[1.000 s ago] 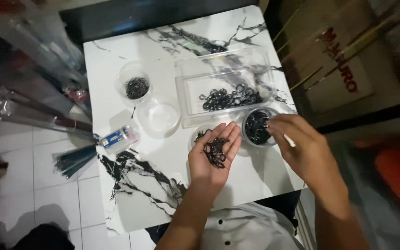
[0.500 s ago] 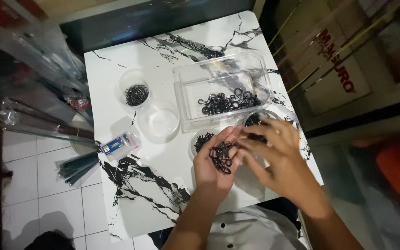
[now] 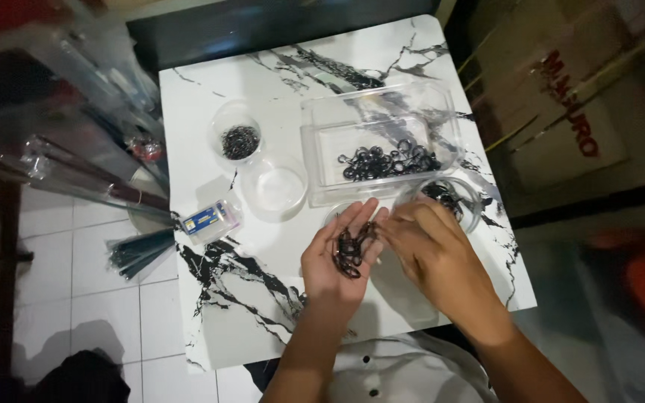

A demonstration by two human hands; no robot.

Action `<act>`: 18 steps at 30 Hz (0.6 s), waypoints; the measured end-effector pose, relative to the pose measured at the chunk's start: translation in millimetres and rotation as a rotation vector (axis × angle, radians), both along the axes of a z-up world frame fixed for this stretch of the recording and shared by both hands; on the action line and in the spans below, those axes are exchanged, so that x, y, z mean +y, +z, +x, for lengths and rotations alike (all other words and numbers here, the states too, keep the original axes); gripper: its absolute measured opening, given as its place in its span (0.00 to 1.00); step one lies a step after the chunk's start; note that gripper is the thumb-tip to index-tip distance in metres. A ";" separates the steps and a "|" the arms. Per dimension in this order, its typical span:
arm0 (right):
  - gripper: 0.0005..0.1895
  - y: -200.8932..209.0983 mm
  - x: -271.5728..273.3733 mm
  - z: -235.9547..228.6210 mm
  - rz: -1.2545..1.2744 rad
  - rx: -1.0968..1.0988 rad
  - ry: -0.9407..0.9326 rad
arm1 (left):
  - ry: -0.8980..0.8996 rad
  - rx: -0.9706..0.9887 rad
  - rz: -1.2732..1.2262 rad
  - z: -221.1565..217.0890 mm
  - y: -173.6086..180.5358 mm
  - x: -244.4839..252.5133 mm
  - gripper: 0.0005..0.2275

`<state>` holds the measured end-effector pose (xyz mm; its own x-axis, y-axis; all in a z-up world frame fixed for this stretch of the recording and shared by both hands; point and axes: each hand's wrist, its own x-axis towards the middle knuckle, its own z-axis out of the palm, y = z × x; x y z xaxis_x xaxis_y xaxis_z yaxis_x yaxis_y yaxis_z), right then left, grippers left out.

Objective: The person sorts small black metal fasteners by hand, picking them from a clear plastic tray and placing them into two separate clear bowls on a marble-patterned table. The person repeatedly transfers fasteners between the tray and bowls, organizing them into distinct piles.

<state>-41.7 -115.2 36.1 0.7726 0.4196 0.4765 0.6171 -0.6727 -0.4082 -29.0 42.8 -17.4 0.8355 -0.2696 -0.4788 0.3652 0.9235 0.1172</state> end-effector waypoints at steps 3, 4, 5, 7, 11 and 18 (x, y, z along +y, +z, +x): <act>0.10 -1.7 13.5 3.3 0.091 0.040 0.055 | 0.055 0.214 0.104 0.1 16.3 14.9 0.20; 0.10 -7.4 17.2 4.5 0.111 0.039 0.003 | 0.068 0.125 0.076 -1.3 0.9 19.7 0.20; 0.11 -12.6 20.3 6.4 0.129 0.036 -0.049 | 0.080 0.034 0.047 -1.9 -14.3 24.0 0.19; 0.10 -12.8 29.5 7.1 0.190 0.057 -0.048 | 0.084 0.026 0.056 -3.5 -17.7 32.9 0.20; 0.09 -19.5 40.8 8.8 0.294 0.055 -0.082 | 0.116 0.044 0.022 -5.2 -25.8 41.9 0.21; 0.10 -13.3 43.9 12.1 0.240 0.130 -0.065 | 0.174 0.073 0.029 -3.7 -37.1 49.2 0.19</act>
